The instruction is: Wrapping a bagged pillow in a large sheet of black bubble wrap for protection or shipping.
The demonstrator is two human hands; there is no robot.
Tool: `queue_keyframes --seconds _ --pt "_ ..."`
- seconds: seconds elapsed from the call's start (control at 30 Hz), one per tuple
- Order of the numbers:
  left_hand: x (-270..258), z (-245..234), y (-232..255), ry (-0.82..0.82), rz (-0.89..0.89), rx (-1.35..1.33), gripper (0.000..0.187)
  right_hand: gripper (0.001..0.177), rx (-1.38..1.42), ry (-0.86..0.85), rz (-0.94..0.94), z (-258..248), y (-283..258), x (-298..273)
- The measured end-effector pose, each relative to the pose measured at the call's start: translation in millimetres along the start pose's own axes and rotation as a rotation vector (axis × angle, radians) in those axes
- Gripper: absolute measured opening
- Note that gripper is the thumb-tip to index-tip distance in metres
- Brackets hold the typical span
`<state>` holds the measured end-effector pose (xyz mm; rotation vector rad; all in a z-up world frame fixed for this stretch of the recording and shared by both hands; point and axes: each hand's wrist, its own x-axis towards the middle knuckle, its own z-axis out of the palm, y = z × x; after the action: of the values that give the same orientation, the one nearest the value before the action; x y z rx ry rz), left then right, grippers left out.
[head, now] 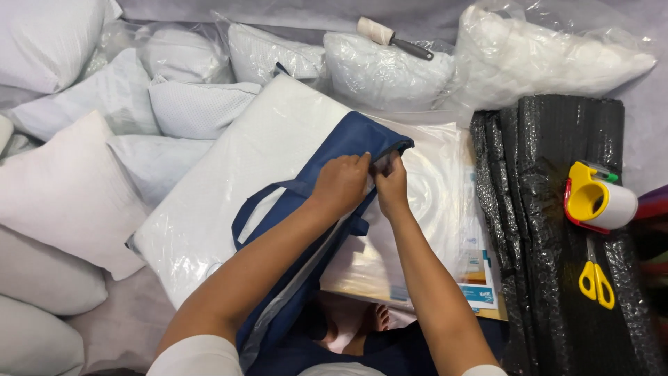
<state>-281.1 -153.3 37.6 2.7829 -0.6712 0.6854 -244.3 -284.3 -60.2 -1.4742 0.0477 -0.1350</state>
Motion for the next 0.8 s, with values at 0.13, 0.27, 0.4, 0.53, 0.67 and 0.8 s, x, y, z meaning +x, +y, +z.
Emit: queue_keyframes --seconds 0.13,0.27,0.4,0.53,0.67,0.8 --pt "20 -42 30 0.036 0.073 -0.197 0.017 0.023 -0.134 0.050 -0.025 -1 -8 -3" --pt "29 -32 29 0.046 0.079 -0.217 0.014 0.025 -0.197 0.083 -0.083 5 -13 12" --pt "38 -32 16 0.151 0.021 -0.220 0.016 0.027 -0.268 0.109 -0.105 9 -6 17" --pt "18 -52 1 0.134 -0.094 -0.227 0.024 0.029 -0.363 0.116 -0.101 8 7 8" --pt "-70 -72 -33 0.007 -0.173 -0.179 0.029 0.032 -0.479 0.113 -0.078 -8 34 -19" --pt "-188 -98 -29 -0.113 -0.462 -0.104 0.058 0.034 -0.586 0.107 -0.065 -21 61 -54"
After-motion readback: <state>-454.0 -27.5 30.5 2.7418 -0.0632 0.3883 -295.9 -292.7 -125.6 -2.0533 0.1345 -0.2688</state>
